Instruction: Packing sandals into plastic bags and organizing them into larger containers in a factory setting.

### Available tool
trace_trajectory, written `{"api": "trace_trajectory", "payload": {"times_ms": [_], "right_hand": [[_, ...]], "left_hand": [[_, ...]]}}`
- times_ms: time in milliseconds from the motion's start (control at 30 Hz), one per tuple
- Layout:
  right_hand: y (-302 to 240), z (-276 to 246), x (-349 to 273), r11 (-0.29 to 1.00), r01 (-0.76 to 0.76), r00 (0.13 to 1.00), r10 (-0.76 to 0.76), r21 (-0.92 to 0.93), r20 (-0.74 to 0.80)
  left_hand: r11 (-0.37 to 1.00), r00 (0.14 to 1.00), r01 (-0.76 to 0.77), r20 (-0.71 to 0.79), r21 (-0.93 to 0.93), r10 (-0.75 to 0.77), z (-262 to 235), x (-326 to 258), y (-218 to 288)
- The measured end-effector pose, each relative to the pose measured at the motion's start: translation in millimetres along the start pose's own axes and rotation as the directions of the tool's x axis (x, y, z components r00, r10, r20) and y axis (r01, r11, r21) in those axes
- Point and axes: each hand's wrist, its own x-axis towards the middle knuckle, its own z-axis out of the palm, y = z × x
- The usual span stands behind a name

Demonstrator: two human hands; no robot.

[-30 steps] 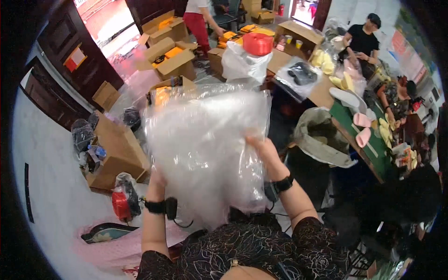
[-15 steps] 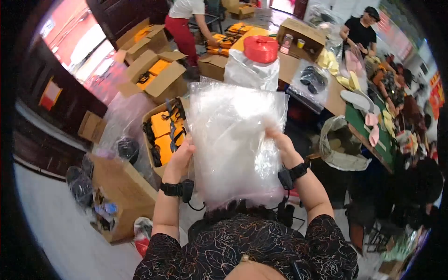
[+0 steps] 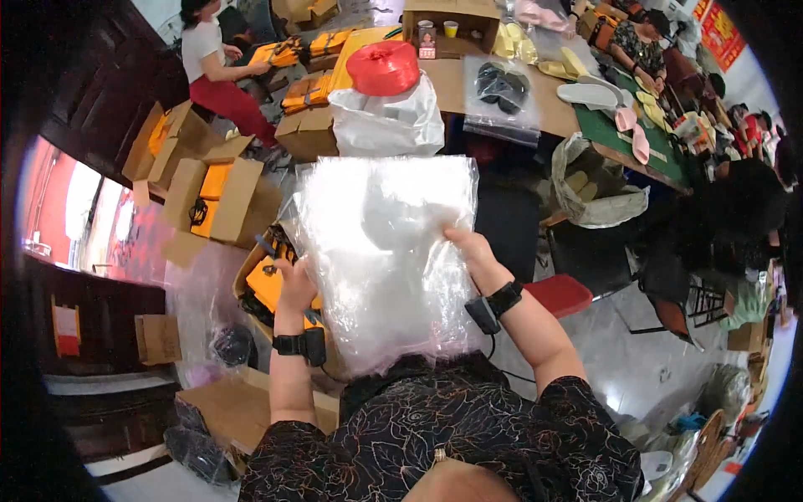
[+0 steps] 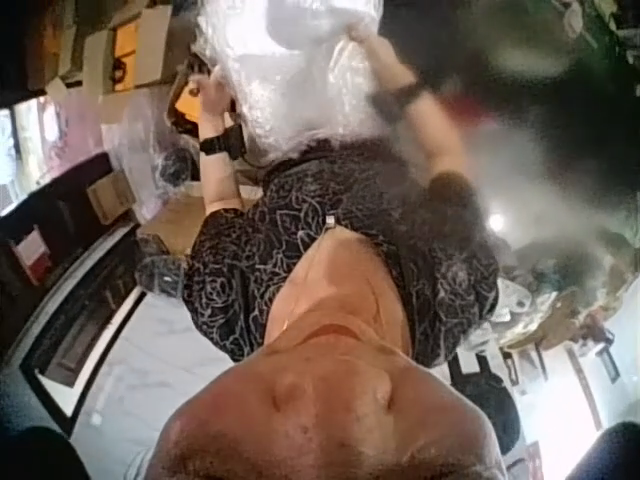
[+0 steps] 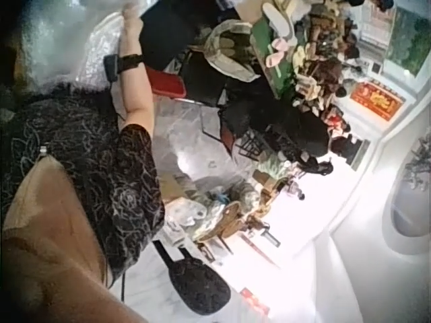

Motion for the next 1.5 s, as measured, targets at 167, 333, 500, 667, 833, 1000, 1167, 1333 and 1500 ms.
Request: {"api": "trace_trajectory", "payload": {"times_ms": [167,333,500,667,833,1000,1167,1333,1500], "right_hand": [[3,2,17,0.995,0.073,0.973,-0.086,-0.071,-0.212],[-14,9,18,0.99,0.14,0.959,-0.127,0.033,-0.255],[-62,24,-5,0.972,0.207,0.943,-0.228,-0.11,-0.242],[-87,-5,-9,0.947,0.322,0.925,-0.312,0.013,-0.217],[-112,-17,13,0.922,0.385,0.858,-0.337,0.051,-0.387],[-144,-30,55,0.923,0.385,0.816,-0.333,0.014,-0.472],[-178,-24,136,0.934,0.326,0.792,-0.354,-0.144,-0.498],[-206,10,206,0.971,0.191,0.846,-0.237,-0.145,-0.478],[-216,30,283,0.977,0.204,0.932,-0.175,0.06,-0.318]], "left_hand": [[0.758,0.974,0.052,-0.202,0.65,0.106,20,16,3],[0.673,0.917,0.184,-0.371,0.716,0.144,50,71,17],[0.934,0.909,0.101,-0.413,0.342,0.052,1,122,17],[0.877,0.957,0.198,-0.279,0.438,-0.076,98,186,36],[0.839,0.977,0.196,-0.174,0.508,-0.123,91,239,35],[0.575,0.987,0.105,-0.013,0.812,-0.162,83,331,41],[0.723,0.898,0.44,-0.237,0.533,-0.371,22,427,65],[0.609,0.665,0.746,-0.295,0.268,-0.686,-53,495,109],[0.669,0.76,0.65,-0.333,0.361,-0.559,-41,537,182]]}}
